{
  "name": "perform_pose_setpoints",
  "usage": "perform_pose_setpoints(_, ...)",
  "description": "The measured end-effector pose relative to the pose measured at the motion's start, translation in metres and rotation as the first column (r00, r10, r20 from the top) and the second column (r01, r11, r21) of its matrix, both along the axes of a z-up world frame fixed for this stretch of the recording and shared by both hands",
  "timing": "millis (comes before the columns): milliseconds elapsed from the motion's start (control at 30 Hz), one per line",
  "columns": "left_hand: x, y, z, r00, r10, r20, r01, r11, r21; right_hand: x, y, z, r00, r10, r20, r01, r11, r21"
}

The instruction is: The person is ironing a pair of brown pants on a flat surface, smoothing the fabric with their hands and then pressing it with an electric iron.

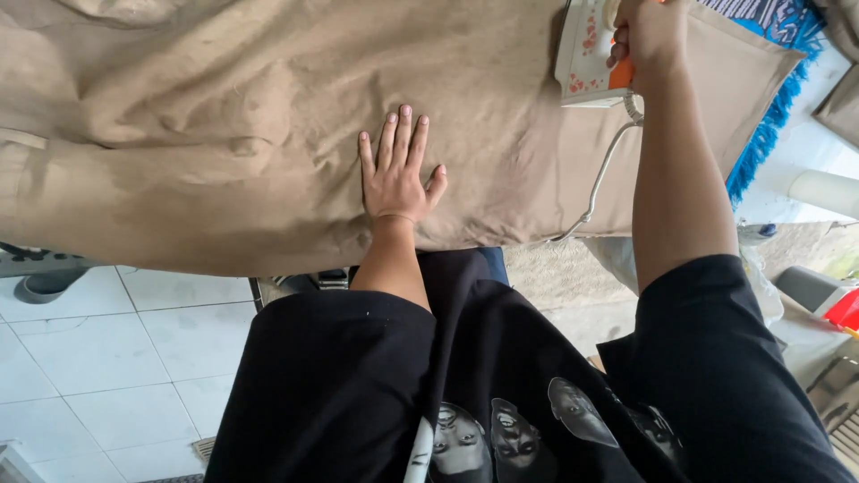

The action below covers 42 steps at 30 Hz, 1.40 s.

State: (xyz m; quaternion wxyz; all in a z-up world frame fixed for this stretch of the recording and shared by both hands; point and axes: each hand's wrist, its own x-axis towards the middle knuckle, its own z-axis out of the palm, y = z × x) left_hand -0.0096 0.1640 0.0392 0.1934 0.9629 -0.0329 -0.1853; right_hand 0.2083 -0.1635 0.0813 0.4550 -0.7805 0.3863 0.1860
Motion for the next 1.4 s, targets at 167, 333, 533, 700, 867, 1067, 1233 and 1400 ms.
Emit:
perform_pose_setpoints(167,0.0,0.0,0.005,0.998,-0.029,-0.057,0.029,1.0,-0.004,-0.071,0.014,0.02,0.998,0.062,-0.005,-0.062,0.992,-0.106)
perform_pose_setpoints(333,-0.011,-0.007,-0.033,0.926,0.039,0.376,-0.063,0.997,0.053,-0.234,-0.01,0.011,0.981,0.148,-0.129,-0.17,0.968,-0.187)
perform_pose_setpoints(533,-0.012,-0.008,-0.035,0.907,0.063,0.416,-0.078,0.997,0.02,-0.337,0.021,0.039,0.953,-0.142,-0.267,0.093,0.978,-0.189)
perform_pose_setpoints(700,-0.012,-0.009,-0.036,0.903,0.071,0.424,-0.091,0.995,0.028,-0.296,-0.006,0.026,0.958,0.008,-0.286,-0.077,0.969,-0.234)
perform_pose_setpoints(867,-0.013,-0.009,-0.037,0.913,0.053,0.405,-0.085,0.994,0.062,-0.186,-0.013,0.016,0.992,0.063,-0.112,-0.084,0.979,-0.188)
perform_pose_setpoints(1067,-0.012,-0.008,-0.034,0.913,0.072,0.401,-0.089,0.996,0.025,-0.042,-0.026,-0.017,0.989,0.134,0.062,-0.13,0.989,-0.076)
perform_pose_setpoints(1233,-0.013,-0.006,-0.035,0.923,0.047,0.382,-0.07,0.996,0.047,-0.002,-0.031,-0.027,0.987,0.139,0.084,-0.14,0.99,0.003)
perform_pose_setpoints(1400,0.003,0.0,0.008,0.999,-0.034,-0.031,0.035,0.998,0.044,-0.075,0.022,0.044,0.981,0.162,-0.108,-0.169,0.984,-0.059)
